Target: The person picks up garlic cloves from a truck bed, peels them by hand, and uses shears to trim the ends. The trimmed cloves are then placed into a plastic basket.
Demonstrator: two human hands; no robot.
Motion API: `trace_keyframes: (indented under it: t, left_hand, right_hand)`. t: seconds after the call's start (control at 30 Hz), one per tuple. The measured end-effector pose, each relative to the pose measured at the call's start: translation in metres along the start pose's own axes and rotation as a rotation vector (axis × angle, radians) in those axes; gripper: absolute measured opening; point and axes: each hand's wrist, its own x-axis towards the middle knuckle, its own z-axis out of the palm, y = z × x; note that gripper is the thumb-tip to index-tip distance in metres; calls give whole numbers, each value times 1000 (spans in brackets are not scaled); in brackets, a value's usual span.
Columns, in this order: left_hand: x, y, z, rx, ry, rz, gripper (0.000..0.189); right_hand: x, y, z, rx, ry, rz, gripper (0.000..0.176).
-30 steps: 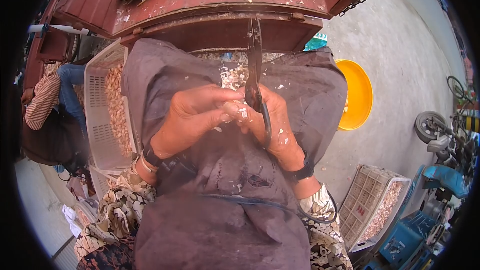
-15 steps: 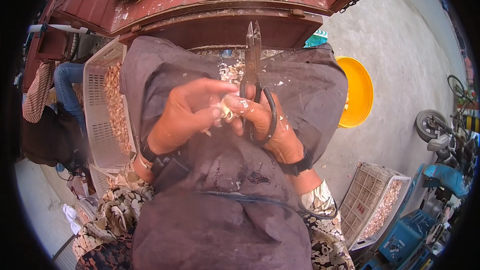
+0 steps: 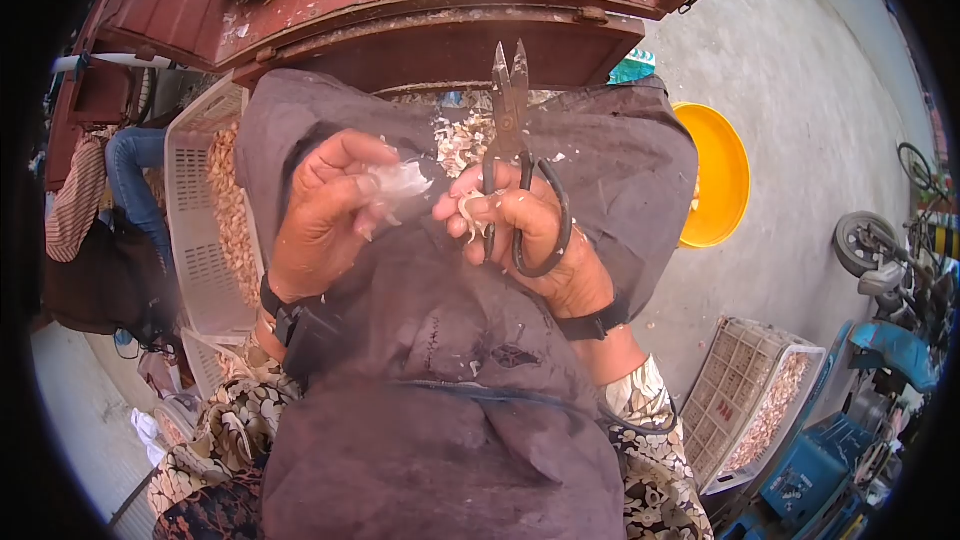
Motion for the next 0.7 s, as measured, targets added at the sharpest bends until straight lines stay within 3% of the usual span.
trace_keyframes:
  t: [0.03,0.13,0.2,0.27,0.3,0.4,0.5,0.6,0.7]
  left_hand:
    - [3,1,-6,119,71,51,29]
    - [9,7,-10,1419,326,497,29]
    - [7,10,-8,1506,378,503,29]
    - [3,7,6,789,291,235,30]
    - [3,7,9,898,187,340,31]
    - [8,8,35,927,-23,375,27]
    - [18,0,31,1158,-54,321,25]
    - [22,-13,20,769,-38,373,25]
    - [18,-22,17,522,43,292,21]
  right_hand:
    - [0,0,-4,26,-20,-10,30]
    - [4,4,-5,281,-124,-48,35]
    - [7,3,-3,308,-116,-30,45]
    - [6,3,0,347,-125,-41,46]
    - [6,0,4,345,-113,-46,47]
    - [7,0,14,384,-83,-53,48]
    - [12,2,14,417,-52,-79,39]
    - [10,7,12,277,43,-135,26]
    - [8,5,19,89,205,-138,26]
